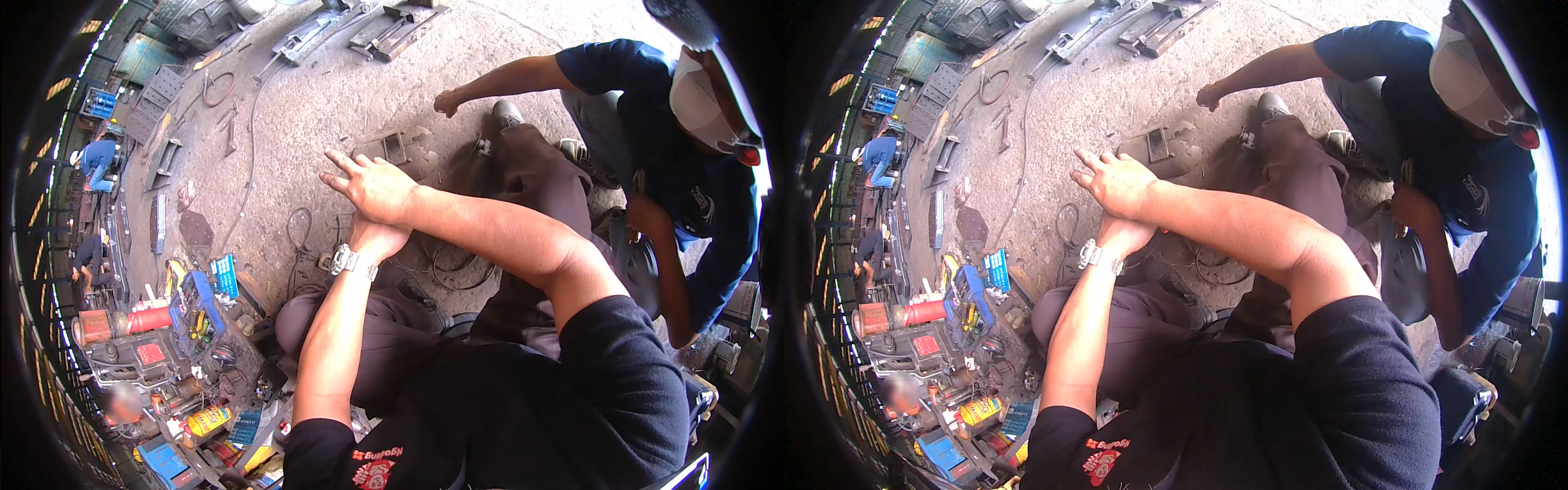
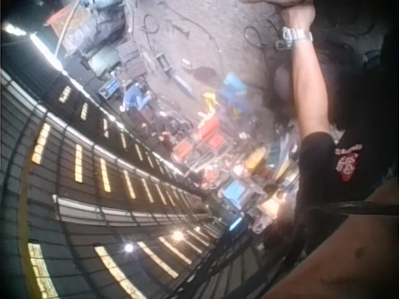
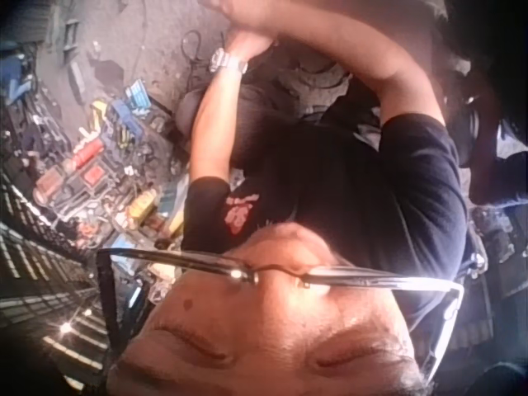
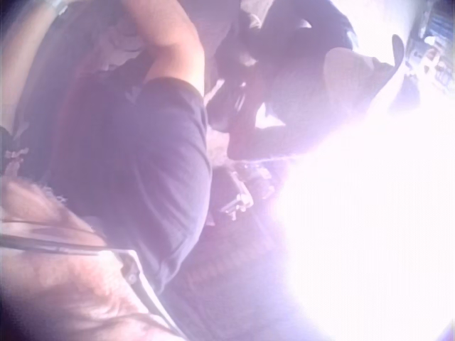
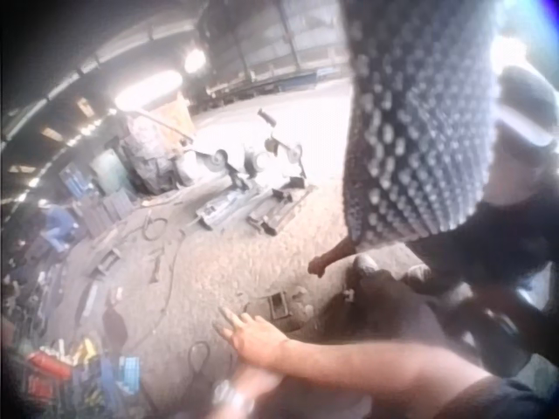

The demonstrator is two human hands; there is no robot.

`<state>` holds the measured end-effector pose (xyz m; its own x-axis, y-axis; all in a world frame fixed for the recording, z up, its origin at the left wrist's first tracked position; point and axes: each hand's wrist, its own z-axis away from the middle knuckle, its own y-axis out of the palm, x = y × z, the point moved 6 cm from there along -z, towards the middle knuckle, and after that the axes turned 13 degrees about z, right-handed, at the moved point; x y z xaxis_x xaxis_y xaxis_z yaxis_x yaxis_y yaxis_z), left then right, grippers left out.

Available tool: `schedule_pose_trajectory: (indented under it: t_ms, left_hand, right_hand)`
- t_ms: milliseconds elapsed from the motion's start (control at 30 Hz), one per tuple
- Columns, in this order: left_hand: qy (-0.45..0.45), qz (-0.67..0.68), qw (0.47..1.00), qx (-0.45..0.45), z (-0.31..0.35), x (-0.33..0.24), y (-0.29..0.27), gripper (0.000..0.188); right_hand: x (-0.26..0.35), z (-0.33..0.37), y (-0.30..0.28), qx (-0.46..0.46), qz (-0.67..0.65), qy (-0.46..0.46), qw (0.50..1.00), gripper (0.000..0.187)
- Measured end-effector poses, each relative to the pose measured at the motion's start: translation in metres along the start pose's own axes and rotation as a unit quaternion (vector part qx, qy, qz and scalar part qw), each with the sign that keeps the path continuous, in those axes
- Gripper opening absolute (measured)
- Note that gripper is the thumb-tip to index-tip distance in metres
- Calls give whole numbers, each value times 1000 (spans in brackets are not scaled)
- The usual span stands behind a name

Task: The person sits on the floor and uses a hand file to smooth the edges of a small metal piece. They repeatedly file the edges and occasionally inspect the piece by turning it over in their hands.

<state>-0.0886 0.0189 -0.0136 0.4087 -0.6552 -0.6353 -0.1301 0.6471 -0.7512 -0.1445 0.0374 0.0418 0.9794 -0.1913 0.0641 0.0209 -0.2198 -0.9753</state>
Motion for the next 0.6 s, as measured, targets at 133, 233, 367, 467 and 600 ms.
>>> schedule_pose_trajectory:
  t_ms: [133,233,367,467,600]
  left_hand:
    - [101,-27,994,-27,4,24,18,56]
    - [136,-48,989,-2,12,25,15,60]
    - [175,-64,982,-11,27,25,0,61]
    - [182,-76,980,-22,41,33,-10,62]
    - [203,-82,975,-29,50,27,-13,63]
  right_hand:
    - [21,17,-17,-13,40,-5,999,61]
    - [43,27,-37,-20,66,-35,997,60]
    - [79,43,-74,-52,118,-202,971,57]
    - [109,45,-106,-100,99,-245,959,52]
    - [136,54,-164,-199,109,-279,933,44]
